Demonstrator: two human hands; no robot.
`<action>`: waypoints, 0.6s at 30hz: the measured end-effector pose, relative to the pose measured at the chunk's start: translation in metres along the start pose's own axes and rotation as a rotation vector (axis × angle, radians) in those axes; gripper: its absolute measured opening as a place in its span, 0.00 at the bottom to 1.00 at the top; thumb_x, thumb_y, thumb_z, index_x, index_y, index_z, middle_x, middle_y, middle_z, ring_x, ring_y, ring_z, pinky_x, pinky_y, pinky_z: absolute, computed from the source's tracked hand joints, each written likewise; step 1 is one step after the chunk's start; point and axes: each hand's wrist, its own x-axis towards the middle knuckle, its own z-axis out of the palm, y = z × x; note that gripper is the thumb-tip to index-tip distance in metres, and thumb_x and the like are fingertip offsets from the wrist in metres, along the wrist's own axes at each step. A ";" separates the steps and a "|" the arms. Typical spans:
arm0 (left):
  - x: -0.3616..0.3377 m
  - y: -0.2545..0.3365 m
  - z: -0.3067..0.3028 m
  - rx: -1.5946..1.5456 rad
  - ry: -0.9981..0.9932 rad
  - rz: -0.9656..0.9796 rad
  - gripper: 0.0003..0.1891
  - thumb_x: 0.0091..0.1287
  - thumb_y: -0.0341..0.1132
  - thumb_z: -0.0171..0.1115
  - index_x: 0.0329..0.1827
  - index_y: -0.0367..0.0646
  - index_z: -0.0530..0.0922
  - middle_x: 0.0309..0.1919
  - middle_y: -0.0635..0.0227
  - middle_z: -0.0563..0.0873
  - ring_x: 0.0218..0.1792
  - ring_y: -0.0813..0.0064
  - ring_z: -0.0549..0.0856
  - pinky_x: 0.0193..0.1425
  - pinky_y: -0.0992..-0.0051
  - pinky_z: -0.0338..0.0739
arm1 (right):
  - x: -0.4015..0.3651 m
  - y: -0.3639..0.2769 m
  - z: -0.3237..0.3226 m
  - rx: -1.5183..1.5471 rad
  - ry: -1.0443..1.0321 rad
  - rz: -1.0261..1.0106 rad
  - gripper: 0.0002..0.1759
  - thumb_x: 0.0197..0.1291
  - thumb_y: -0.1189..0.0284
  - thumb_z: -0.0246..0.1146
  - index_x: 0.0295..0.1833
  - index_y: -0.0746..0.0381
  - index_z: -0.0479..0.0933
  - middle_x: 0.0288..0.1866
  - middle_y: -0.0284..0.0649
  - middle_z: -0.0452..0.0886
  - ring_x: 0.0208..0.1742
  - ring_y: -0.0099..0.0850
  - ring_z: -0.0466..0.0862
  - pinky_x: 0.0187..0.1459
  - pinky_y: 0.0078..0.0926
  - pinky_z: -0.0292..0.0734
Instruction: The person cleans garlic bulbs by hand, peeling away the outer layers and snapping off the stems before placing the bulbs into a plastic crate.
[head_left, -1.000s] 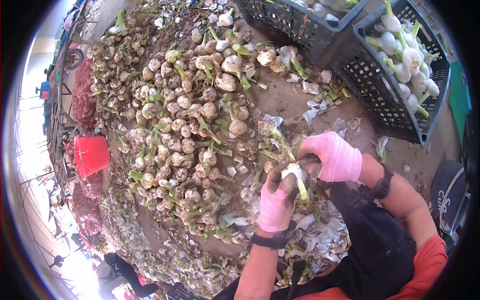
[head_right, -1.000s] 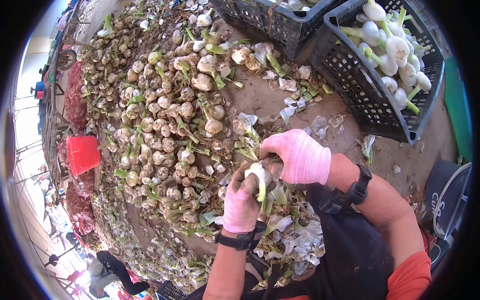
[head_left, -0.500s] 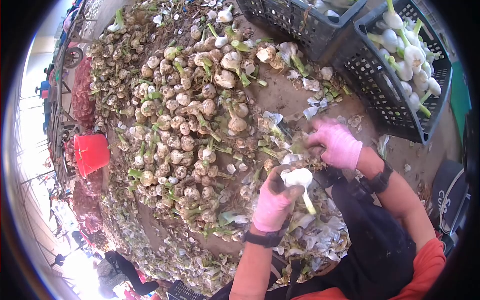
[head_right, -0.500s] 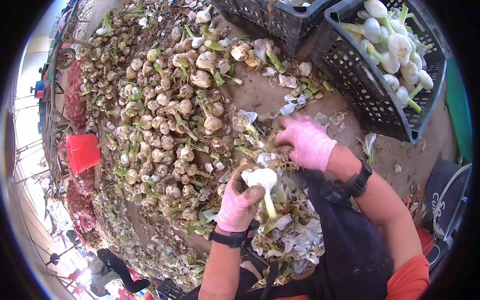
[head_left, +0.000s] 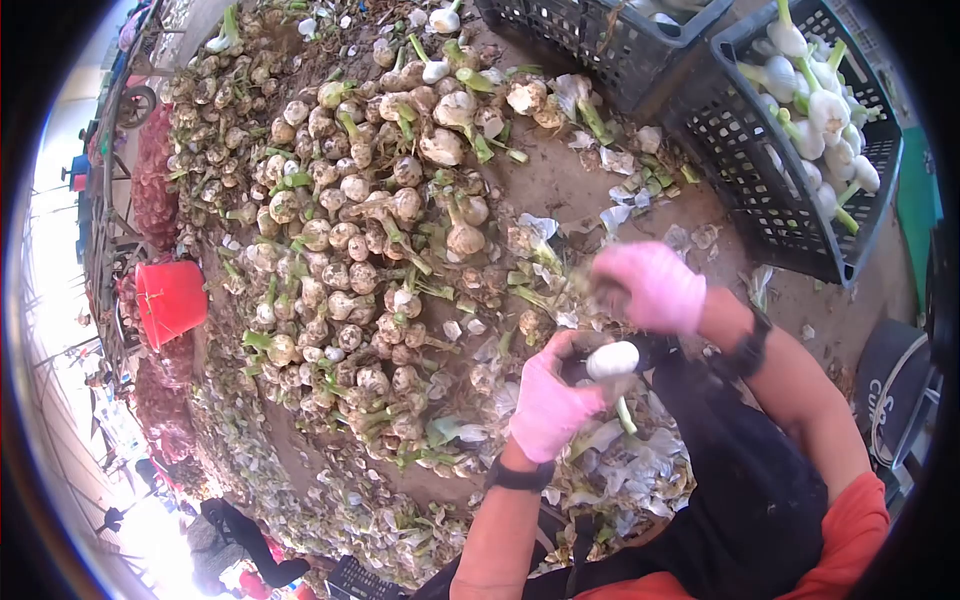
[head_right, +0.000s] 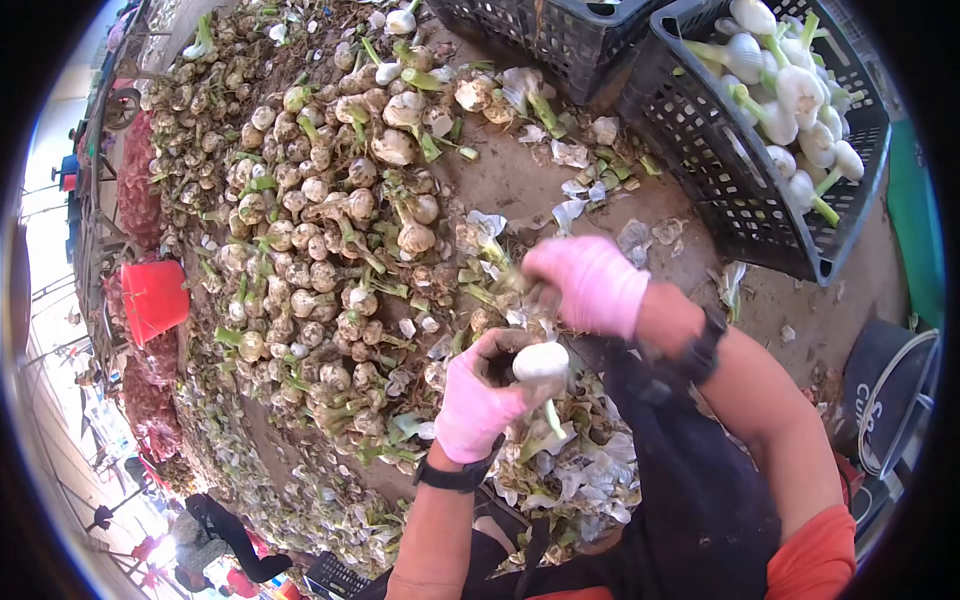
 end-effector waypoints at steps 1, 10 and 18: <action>0.000 0.001 0.002 0.001 -0.004 0.002 0.23 0.49 0.26 0.76 0.48 0.34 0.77 0.41 0.66 0.84 0.42 0.78 0.83 0.50 0.75 0.79 | 0.003 0.012 0.004 -0.187 0.008 0.148 0.08 0.48 0.75 0.62 0.37 0.59 0.77 0.31 0.43 0.79 0.37 0.47 0.81 0.41 0.42 0.76; 0.007 -0.013 -0.021 -0.093 0.265 0.075 0.32 0.53 0.34 0.76 0.58 0.35 0.69 0.47 0.62 0.81 0.47 0.74 0.82 0.51 0.75 0.78 | -0.010 -0.022 -0.021 0.223 -0.176 0.067 0.24 0.46 0.73 0.65 0.53 0.62 0.75 0.50 0.48 0.78 0.53 0.51 0.77 0.51 0.40 0.75; 0.018 0.004 -0.037 -0.048 0.396 0.167 0.28 0.61 0.44 0.70 0.58 0.39 0.71 0.41 0.68 0.82 0.39 0.75 0.82 0.39 0.79 0.79 | 0.005 -0.011 0.002 0.709 -0.207 0.087 0.28 0.53 0.69 0.70 0.58 0.65 0.71 0.47 0.44 0.81 0.49 0.31 0.81 0.52 0.30 0.77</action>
